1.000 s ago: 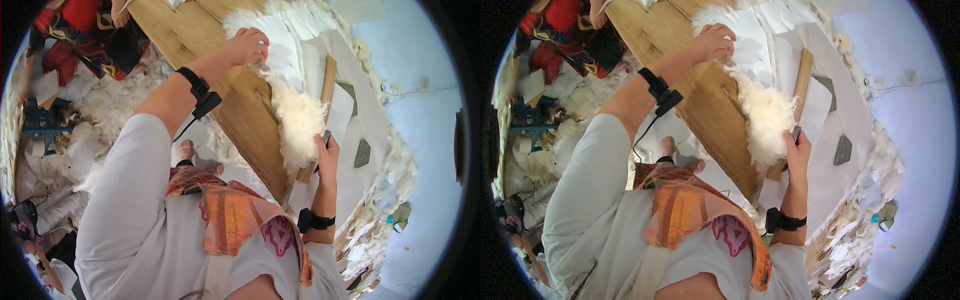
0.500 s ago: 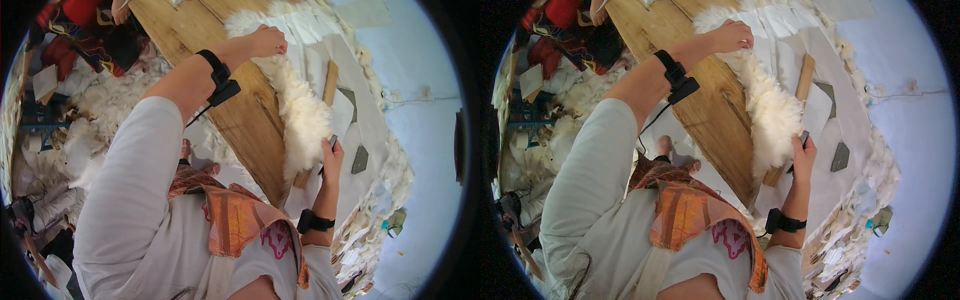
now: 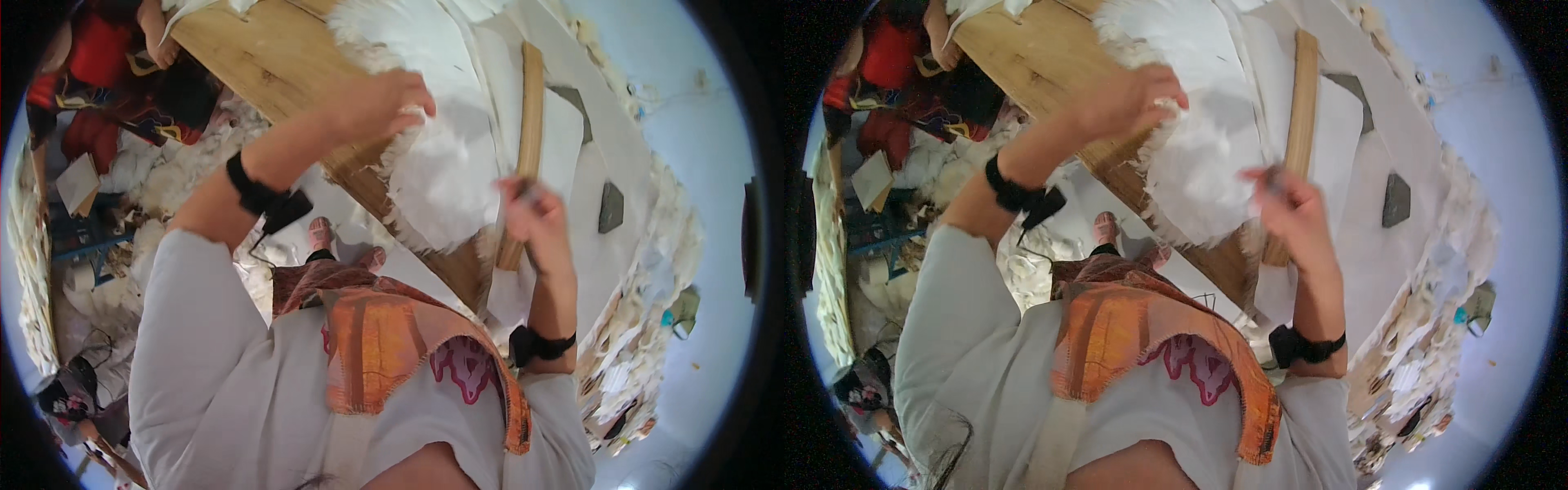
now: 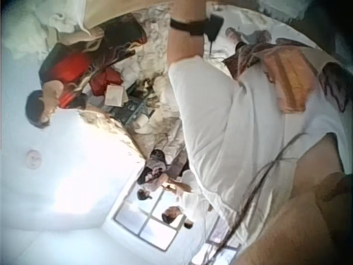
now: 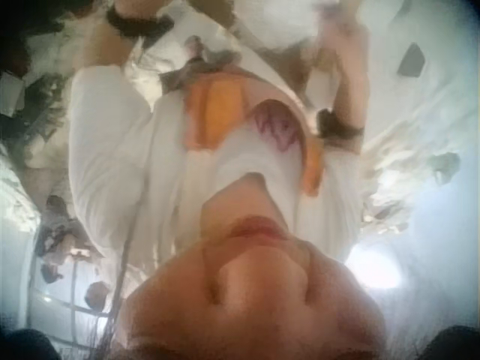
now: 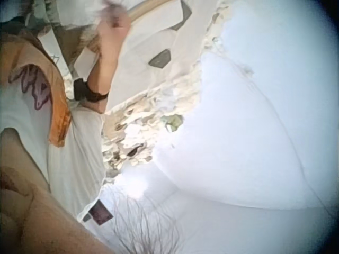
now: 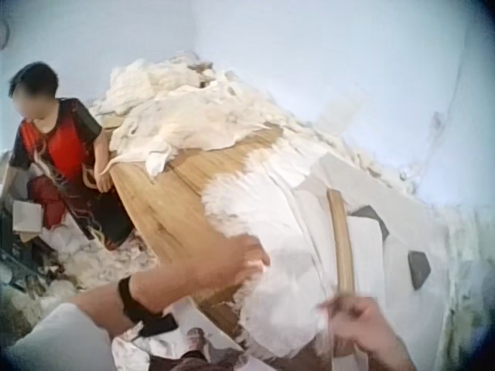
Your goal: Inspecting, scoring, cutting, and pinning pieces of fur and sheepskin leather on a workbench.
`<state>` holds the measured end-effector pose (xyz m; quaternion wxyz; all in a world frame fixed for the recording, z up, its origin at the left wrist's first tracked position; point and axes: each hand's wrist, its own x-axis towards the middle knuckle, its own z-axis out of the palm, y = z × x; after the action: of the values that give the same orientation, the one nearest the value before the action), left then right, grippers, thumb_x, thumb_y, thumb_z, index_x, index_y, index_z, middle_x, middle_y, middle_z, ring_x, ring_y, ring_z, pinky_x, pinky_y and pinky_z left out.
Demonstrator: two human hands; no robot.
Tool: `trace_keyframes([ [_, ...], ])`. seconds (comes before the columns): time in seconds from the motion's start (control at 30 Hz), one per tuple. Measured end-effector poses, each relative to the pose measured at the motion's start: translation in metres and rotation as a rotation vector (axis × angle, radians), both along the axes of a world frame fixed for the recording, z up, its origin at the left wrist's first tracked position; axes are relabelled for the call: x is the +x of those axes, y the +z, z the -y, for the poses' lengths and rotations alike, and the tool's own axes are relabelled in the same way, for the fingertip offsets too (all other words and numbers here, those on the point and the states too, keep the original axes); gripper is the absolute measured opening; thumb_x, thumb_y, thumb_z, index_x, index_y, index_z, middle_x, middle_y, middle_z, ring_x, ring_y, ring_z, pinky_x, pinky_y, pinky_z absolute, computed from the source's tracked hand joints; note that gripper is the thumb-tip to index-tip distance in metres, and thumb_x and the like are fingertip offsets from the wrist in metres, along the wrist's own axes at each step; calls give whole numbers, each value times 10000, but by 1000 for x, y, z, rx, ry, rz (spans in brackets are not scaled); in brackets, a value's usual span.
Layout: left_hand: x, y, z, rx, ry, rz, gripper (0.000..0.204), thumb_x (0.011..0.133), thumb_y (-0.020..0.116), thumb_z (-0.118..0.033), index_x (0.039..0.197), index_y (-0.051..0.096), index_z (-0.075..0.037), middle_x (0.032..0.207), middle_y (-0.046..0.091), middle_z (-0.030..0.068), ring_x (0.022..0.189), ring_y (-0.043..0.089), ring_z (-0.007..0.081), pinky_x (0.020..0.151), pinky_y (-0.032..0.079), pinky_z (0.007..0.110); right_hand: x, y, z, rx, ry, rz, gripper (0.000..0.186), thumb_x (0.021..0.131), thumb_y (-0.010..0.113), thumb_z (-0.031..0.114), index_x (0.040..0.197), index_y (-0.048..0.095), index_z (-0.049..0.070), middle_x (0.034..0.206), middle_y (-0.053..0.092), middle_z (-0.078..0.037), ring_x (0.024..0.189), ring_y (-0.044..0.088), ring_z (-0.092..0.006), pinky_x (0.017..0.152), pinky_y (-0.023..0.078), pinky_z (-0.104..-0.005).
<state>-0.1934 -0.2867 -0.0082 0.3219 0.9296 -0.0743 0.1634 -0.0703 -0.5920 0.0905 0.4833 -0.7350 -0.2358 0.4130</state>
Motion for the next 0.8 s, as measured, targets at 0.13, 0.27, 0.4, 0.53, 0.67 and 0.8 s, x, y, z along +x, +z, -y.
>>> trace_keyframes([
  [0.13, -54, -13, 61, 20, -110, 121, 321, 816, 773, -163, 1111, 656, -117, 1093, 633, 73, 1034, 603, 318, 913, 493, 427, 13, -21, -29, 779, -321, -711, 282, 1020, 547, 326, 1041, 642, 62, 981, 650, -58, 768, 561, -141, 679, 445, -261],
  [0.27, -83, -24, 88, 44, 5, 46, 324, 777, 798, -180, 1065, 661, -123, 1080, 638, 48, 1000, 617, 281, 878, 515, 394, -26, -74, -47, 527, -202, -420, 313, 1053, 475, 341, 1049, 635, 72, 1010, 621, -49, 813, 559, -137, 717, 439, -261],
  [0.4, -86, -34, 88, 205, 37, 155, 268, 760, 801, -196, 981, 665, -133, 1030, 644, 10, 947, 624, 240, 825, 530, 365, -67, -115, -60, 252, -141, 81, 257, 1039, 458, 201, 1134, 633, 40, 977, 611, -59, 833, 573, -171, 747, 468, -349],
  [0.53, -83, -40, 83, 198, -16, 194, 201, 768, 780, -187, 910, 645, -139, 958, 627, -2, 911, 618, 220, 790, 532, 355, -84, -132, -67, 278, -80, 652, 251, 1012, 472, 118, 1170, 646, 31, 991, 627, -149, 867, 607, -285, 770, 477, -408],
  [0.67, -79, -43, 82, 173, -5, 185, 177, 776, 759, -171, 869, 615, -131, 915, 610, 17, 880, 621, 228, 739, 533, 360, -97, -138, -60, 220, -33, 811, 298, 983, 474, 79, 1225, 641, 33, 1045, 629, -208, 925, 596, -393, 806, 473, -465],
  [0.8, -74, -46, 82, -56, 56, 181, 175, 776, 751, -149, 862, 603, -111, 887, 612, 54, 845, 627, 271, 710, 530, 387, -113, -136, -46, 207, -18, 896, 294, 965, 486, 68, 1207, 646, 25, 1063, 616, -201, 963, 595, -396, 827, 477, -481],
])
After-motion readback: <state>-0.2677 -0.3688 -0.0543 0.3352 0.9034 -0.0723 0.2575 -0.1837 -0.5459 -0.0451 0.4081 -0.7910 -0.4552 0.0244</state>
